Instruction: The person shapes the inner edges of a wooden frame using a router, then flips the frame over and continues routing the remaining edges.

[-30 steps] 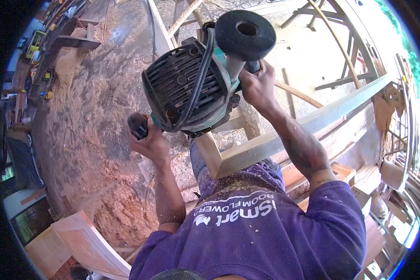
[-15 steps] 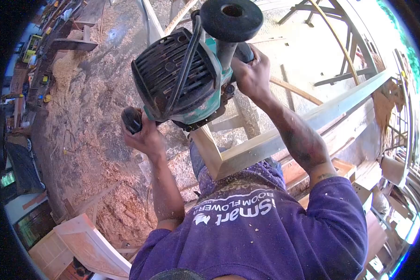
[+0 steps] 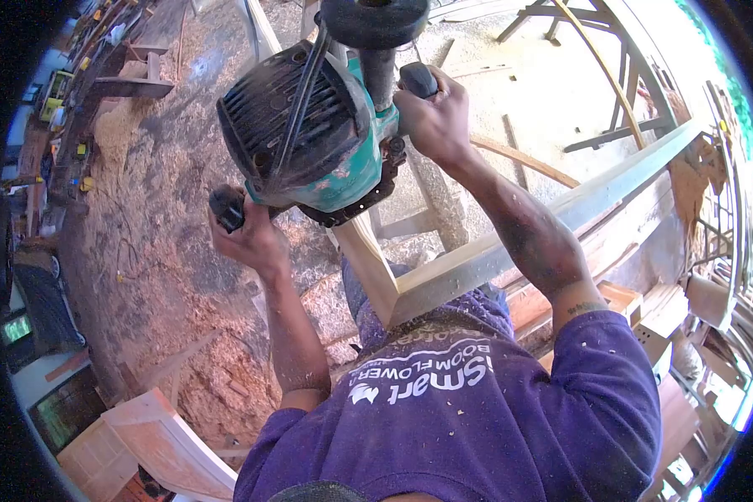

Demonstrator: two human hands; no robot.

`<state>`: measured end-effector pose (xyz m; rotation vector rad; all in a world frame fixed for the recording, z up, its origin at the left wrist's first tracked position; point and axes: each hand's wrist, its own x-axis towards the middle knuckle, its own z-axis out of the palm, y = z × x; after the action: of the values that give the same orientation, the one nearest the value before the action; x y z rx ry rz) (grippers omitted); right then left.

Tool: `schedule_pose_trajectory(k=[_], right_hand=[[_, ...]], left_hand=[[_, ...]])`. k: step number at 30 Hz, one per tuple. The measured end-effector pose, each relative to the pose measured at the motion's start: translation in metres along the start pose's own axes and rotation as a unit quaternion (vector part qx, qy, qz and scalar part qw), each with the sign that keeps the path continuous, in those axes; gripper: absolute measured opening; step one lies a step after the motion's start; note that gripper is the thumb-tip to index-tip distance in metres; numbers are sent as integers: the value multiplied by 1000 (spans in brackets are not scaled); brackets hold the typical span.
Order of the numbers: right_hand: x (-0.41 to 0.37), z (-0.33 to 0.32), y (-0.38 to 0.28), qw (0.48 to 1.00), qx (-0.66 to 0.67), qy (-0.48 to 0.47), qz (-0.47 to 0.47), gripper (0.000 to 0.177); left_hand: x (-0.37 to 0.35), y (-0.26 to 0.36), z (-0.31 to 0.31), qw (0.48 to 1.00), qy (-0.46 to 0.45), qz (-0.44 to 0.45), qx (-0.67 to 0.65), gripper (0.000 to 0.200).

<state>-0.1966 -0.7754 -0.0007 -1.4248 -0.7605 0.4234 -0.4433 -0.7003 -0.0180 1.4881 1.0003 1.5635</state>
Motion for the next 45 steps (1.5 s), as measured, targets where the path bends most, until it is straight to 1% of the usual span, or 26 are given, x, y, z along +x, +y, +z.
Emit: schedule_pose_trajectory(k=[2,4,5,6,11,13,14,15,17,19,21,23,25,27,28,29,32,34,35,36,37,40,42,43,44,45], right_hand=[[2,1,-3,1000,-10,-6,3,5],[4,4,-5,1000,-19,0,1,5],[5,5,-5,1000,-27,4,-1,5],[7,7,-5,1000,-20,9,16,6],[14,10,-5,999,-26,4,30,7],[15,12,-8,1000,-31,-4,-4,7],[16,14,-9,1000,-16,4,18,7],[18,13,-6,1000,-16,6,19,7],[24,13,2,997,-59,-6,-51,8],[27,14,4,999,-34,-3,-33,10],[29,14,2,996,-72,4,-48,12],[32,14,4,995,-79,-2,-53,13],[32,14,5,995,-87,-5,-58,14],[34,16,0,996,-61,-16,-59,16],[41,15,18,997,-66,-11,-31,16],[41,16,16,997,-66,-8,-31,16],[43,21,9,997,-69,0,-44,16],[43,21,1,996,-71,-8,-47,16],[43,23,-1,996,-71,-12,-48,17],[43,26,-3,996,-70,-6,-56,10],[44,27,-2,996,-70,-5,-56,10],[51,28,4,995,-79,4,-65,10],[56,25,8,961,-170,-33,-215,11],[57,25,11,961,-170,-32,-215,11],[57,26,9,983,-143,-28,-112,16],[58,27,8,993,-115,-23,-7,26]], left_hand=[[2,1,2,1000,-4,-1,-2,28],[4,4,5,999,8,-40,-16,27],[6,3,5,999,7,-40,-16,27],[8,1,4,999,2,-36,-10,26],[16,-3,9,1000,3,-3,-1,23],[17,-5,12,1000,23,0,5,19],[19,-6,13,1000,22,0,5,19],[20,-7,13,1000,22,-2,5,20],[22,-5,14,1000,20,-3,4,20],[24,1,17,999,25,-20,21,20],[27,-4,18,999,28,-21,5,20],[29,-5,20,999,31,-21,-9,21],[32,-1,22,999,34,1,0,21],[35,-9,20,1000,28,5,0,22],[36,-12,20,1000,26,7,0,22],[37,-9,21,1000,23,7,0,22],[41,-5,23,1000,26,-16,2,24],[45,-11,20,999,12,-48,-14,39],[45,-9,22,999,11,-48,-14,39],[45,-6,25,999,18,-37,-14,34],[46,-4,28,999,26,-26,-14,28],[52,-21,24,999,10,-21,-38,27],[54,-17,28,998,10,-19,-56,25],[55,-16,29,997,10,-18,-74,23],[56,-17,30,997,9,-16,-74,23],[58,-19,31,997,16,-19,-77,21]])
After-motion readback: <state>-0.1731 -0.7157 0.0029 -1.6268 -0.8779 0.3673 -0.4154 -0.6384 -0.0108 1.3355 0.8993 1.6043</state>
